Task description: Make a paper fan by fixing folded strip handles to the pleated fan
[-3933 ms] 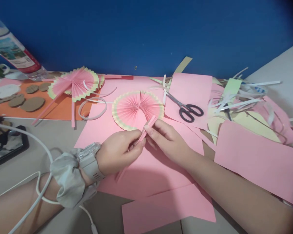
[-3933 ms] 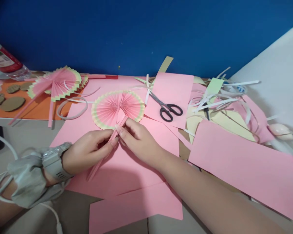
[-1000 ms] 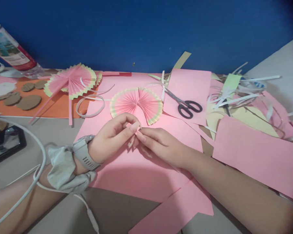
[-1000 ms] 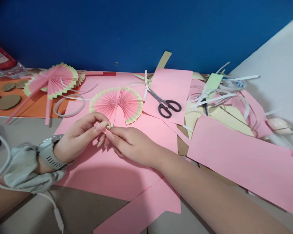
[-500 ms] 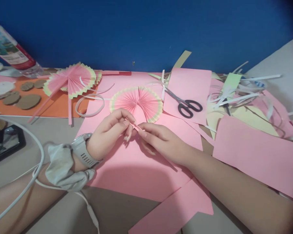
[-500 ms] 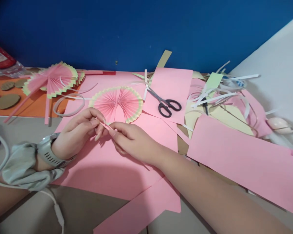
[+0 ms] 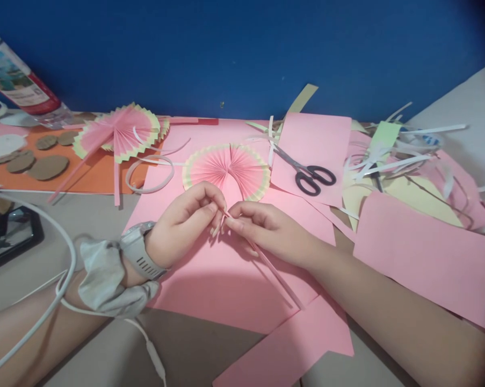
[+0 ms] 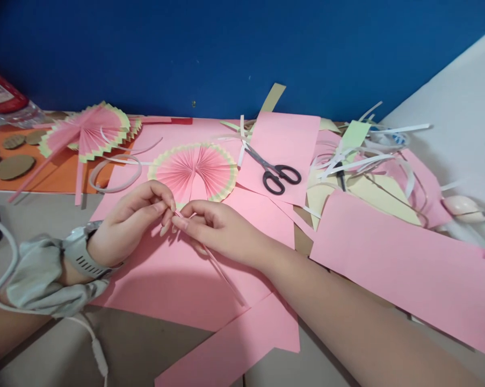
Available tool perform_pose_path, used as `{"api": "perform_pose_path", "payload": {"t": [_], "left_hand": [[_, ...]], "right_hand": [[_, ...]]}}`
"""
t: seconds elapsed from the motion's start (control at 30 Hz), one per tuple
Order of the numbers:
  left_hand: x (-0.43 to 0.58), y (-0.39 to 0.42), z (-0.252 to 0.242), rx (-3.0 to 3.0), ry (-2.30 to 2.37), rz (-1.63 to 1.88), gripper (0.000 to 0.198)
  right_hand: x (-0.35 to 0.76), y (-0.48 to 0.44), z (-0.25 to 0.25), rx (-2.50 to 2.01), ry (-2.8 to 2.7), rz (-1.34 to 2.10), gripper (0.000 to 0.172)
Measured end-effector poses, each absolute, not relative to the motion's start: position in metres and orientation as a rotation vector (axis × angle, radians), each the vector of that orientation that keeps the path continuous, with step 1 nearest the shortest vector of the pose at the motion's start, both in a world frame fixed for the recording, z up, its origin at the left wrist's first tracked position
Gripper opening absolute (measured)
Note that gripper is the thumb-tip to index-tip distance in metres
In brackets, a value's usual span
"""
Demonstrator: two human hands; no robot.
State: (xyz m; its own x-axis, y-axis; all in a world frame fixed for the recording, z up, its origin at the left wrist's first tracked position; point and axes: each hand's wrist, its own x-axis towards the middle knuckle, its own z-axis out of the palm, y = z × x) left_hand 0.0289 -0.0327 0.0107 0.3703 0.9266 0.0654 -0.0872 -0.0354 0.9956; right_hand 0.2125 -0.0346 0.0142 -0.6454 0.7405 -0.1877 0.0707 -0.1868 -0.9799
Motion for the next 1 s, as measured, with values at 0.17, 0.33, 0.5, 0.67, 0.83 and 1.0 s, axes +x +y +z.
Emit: {"api": "perform_pose_path", "payload": {"t": [0.17, 0.33, 0.5, 0.67, 0.83, 1.0], "left_hand": [[0.0321, -0.0343, 0.0108, 1.313, 0.837, 1.009, 0.006], [0.0319, -0.0357, 0.0119, 1.311, 0.869, 0.976, 0.007], [0.0302, -0.0349, 0.0112, 1.36, 0.868, 0.891, 0.007], [0.0296, -0.0337, 0.0099, 1.37, 0.827, 0.886, 0.01], [0.0303, -0.0345, 0.0137, 1.396, 0.845, 0.858, 0.011], [0.032, -0.0332, 0.0121, 1.597, 1.084, 0.791, 0.018]], "right_hand": [[0.2112, -0.0371, 0.0141, -0.974, -1.682, 1.809, 0.023], [0.2114, -0.0381, 0.0159, -0.999, -1.771, 1.784, 0.023], [0.2107, -0.0391, 0.0169, -1.063, -1.858, 1.69, 0.021], [0.21, -0.0394, 0.0162, -1.089, -1.904, 1.63, 0.018], [0.2092, -0.0404, 0.0168, -1.093, -1.936, 1.591, 0.014], [0.2083, -0.0419, 0.0166, -1.189, -2.013, 1.509, 0.013]]}}
